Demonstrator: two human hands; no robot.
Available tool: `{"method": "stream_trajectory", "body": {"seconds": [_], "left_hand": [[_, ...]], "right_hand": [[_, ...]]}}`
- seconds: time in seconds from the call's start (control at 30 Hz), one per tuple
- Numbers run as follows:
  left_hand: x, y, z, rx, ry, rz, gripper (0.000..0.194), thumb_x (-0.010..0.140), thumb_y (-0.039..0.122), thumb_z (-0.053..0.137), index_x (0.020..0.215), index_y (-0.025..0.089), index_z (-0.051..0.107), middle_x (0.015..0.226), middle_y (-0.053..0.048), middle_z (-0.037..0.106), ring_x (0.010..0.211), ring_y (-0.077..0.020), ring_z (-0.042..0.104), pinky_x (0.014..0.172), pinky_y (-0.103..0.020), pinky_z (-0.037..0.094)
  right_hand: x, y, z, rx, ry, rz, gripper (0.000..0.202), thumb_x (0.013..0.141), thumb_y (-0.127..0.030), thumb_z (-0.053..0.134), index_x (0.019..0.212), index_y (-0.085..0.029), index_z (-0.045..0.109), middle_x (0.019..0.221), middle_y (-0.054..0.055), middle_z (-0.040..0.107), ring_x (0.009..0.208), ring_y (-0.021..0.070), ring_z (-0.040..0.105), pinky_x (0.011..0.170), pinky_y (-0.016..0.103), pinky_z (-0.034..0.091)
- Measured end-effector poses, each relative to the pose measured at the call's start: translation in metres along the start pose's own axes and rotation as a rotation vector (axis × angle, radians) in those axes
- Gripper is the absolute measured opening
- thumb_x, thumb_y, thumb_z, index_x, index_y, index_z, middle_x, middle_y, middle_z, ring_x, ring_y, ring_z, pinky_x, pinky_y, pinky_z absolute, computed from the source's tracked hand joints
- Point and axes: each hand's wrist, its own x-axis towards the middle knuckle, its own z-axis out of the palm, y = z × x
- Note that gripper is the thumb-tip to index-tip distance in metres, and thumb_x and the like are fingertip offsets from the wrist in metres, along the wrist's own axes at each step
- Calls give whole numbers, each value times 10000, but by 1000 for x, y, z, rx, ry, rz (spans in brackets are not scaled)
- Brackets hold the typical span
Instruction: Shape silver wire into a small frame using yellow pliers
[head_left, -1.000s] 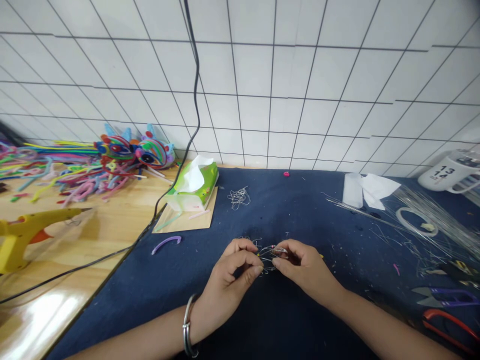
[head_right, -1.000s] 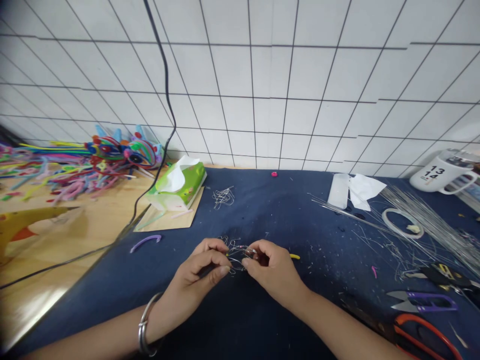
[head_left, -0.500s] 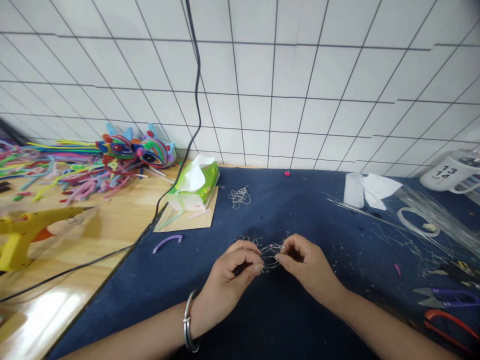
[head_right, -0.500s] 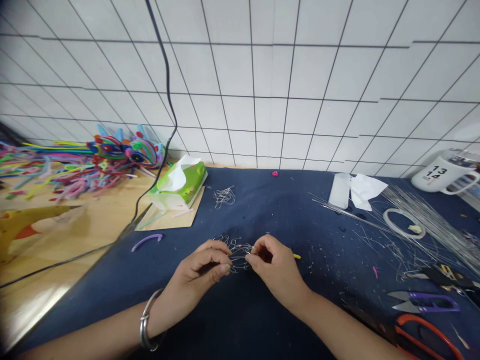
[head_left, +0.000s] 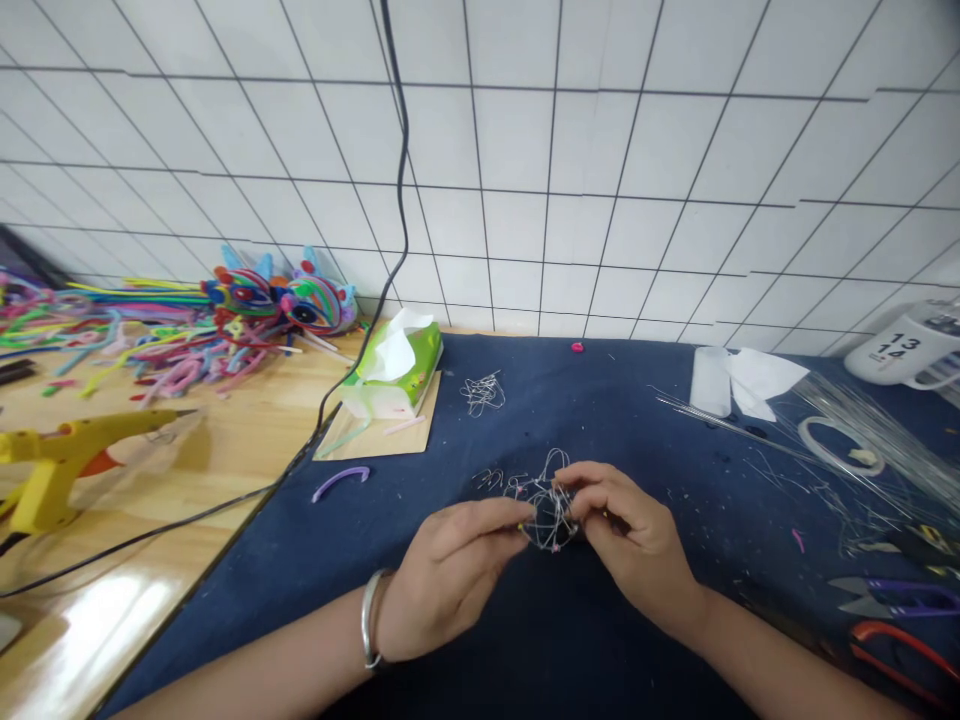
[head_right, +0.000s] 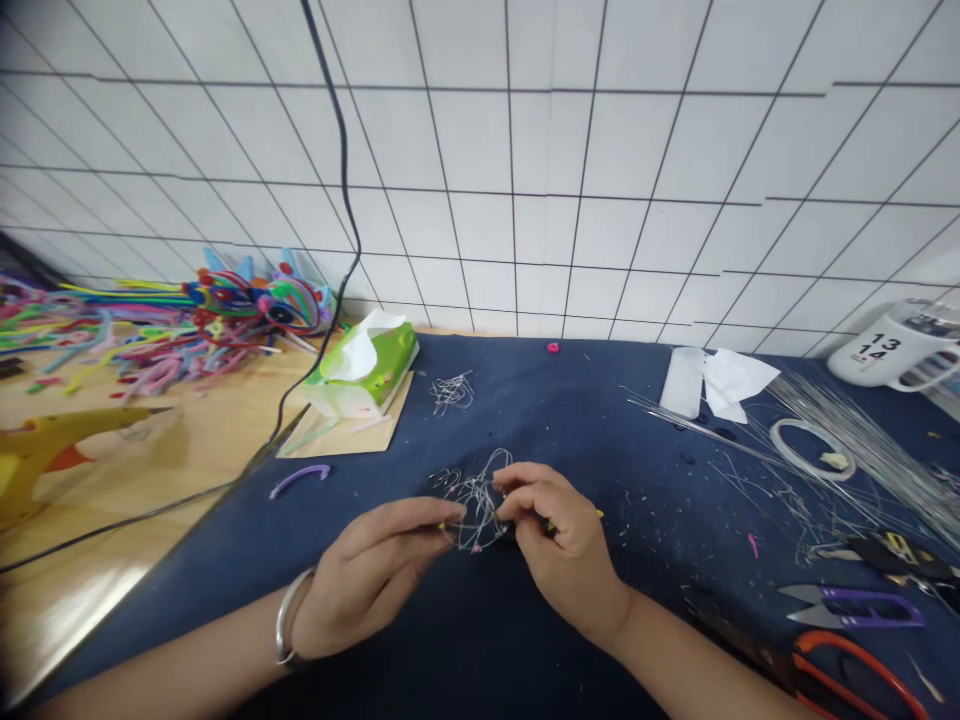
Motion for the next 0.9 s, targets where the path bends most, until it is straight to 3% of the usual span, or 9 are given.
{"method": "stream_trajectory", "body": {"seconds": [0.13,0.23,0.37,0.5,0.57,0.63,0.8,0.9], "left_hand": [[3,-2,-6,109,40,161,268,739,-4,533,964,132,586,998,-98,643,915,-167,624,785,-253,528],[5,-1,-7,129,43,149,249,762,11,507,957,143,589,992,-94,649,903,-166,633,763,-253,540],[4,0,-6,108,34,126,260,773,13,488,963,161,589,1005,-84,644,894,-159,634,756,-253,541],[0,-2,-2,29,12,78,275,751,-13,511,967,144,577,1021,-91,618,903,-153,619,774,-243,530],[-2,-3,1,-30,-13,24,287,752,-22,507,979,143,568,1027,-90,598,923,-147,601,799,-243,515],[-2,-3,3,-87,-33,-45,283,766,-17,496,981,153,567,1039,-86,575,944,-146,577,816,-255,499],[3,-1,4,-187,-42,-331,128,800,83,512,846,166,599,1034,-79,527,994,-177,513,863,-320,432],[6,-2,6,-293,-122,-520,109,824,141,491,752,156,571,847,-44,550,816,-145,546,746,-277,451]], "right_hand": [[-2,-2,2,128,-3,66,154,814,-164,464,751,-220,594,1098,29,540,944,161,544,821,313,454],[-3,1,5,299,17,192,53,803,-223,512,812,-215,563,1062,38,542,808,133,562,736,295,483],[-2,2,8,451,48,387,153,786,-306,560,891,-209,505,832,5,564,651,100,547,640,262,473],[-2,-1,11,588,-148,559,232,796,-408,533,825,-178,511,721,2,535,609,109,539,472,214,417],[-3,-1,12,653,-233,609,244,797,-416,532,826,-174,515,705,1,531,586,104,529,422,192,375],[-3,0,11,679,-236,624,225,792,-393,548,845,-177,514,676,-10,529,539,84,500,413,182,357],[2,7,6,711,-31,553,182,788,-346,565,850,-185,508,676,-26,505,530,67,468,438,185,360],[4,12,5,694,62,506,178,788,-349,561,861,-196,508,711,-25,501,550,72,479,447,194,367]]}}
